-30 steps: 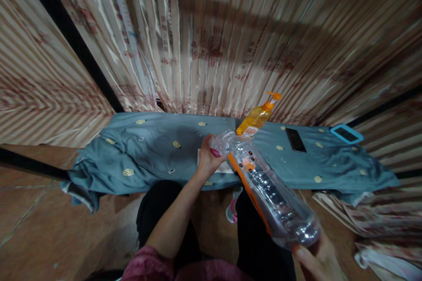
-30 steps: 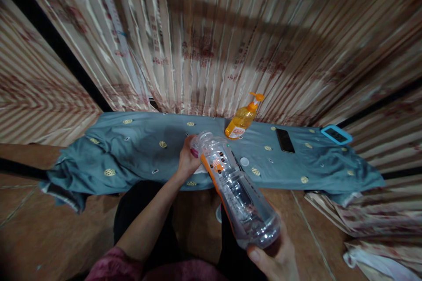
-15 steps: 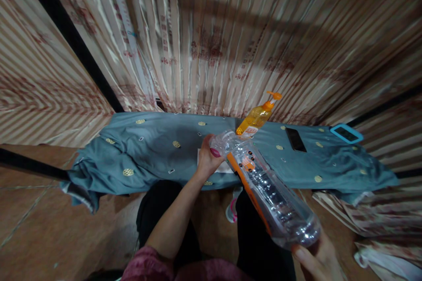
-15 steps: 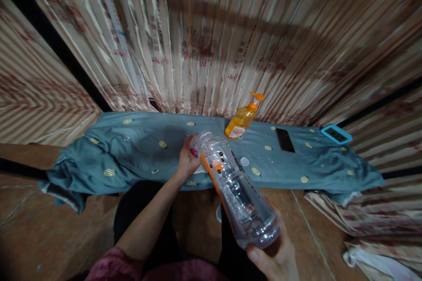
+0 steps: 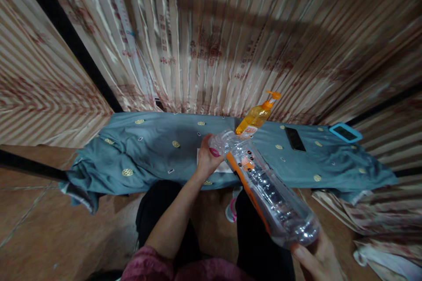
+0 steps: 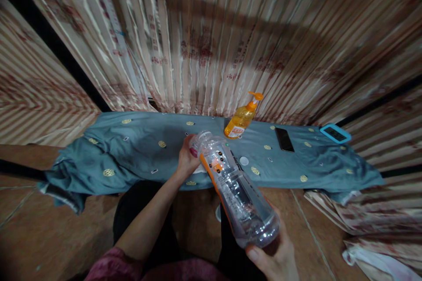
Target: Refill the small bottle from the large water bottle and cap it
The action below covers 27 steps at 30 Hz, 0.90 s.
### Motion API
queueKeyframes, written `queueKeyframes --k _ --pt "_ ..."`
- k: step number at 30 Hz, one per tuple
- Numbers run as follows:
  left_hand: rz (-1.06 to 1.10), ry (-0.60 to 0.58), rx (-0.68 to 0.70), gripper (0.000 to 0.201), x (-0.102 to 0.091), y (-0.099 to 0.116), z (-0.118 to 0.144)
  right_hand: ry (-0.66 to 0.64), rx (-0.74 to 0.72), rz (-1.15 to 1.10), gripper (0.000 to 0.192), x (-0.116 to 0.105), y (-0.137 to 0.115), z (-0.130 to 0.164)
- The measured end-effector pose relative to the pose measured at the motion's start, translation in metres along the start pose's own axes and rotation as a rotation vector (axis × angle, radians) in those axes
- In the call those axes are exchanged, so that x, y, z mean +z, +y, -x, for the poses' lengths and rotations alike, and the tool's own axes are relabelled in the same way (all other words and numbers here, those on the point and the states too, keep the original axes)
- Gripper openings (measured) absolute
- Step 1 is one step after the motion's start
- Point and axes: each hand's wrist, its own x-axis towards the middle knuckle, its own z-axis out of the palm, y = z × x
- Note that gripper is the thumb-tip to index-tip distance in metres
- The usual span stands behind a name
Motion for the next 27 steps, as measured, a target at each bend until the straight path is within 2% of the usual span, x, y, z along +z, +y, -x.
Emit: queueKeyframes --k 5,11,14,18,27 --pt "0.018 0.006 0.010 0.088 0.000 0.001 -0.001 -0.037 -0.005 -0.041 0.067 0.002 -0.005 0.001" --pt "0.009 -0.004 0.007 0.089 -0.002 0.002 -0.001 0.029 0.011 -0.045 0.070 0.005 -0.010 0.002" --pt "0.001 -0.007 0.010 0.088 -0.002 0.003 -0.001 -0.008 0.007 -0.051 0.067 0.003 -0.011 0.000" --pt "-0.006 -0.007 0.009 0.089 -0.003 0.004 -0.001 -0.052 -0.030 -0.046 0.064 0.001 -0.009 -0.001" --pt "0.012 -0.020 0.002 0.088 -0.003 0.005 -0.001 -0.054 -0.044 -0.041 0.067 -0.003 0.003 0.000"
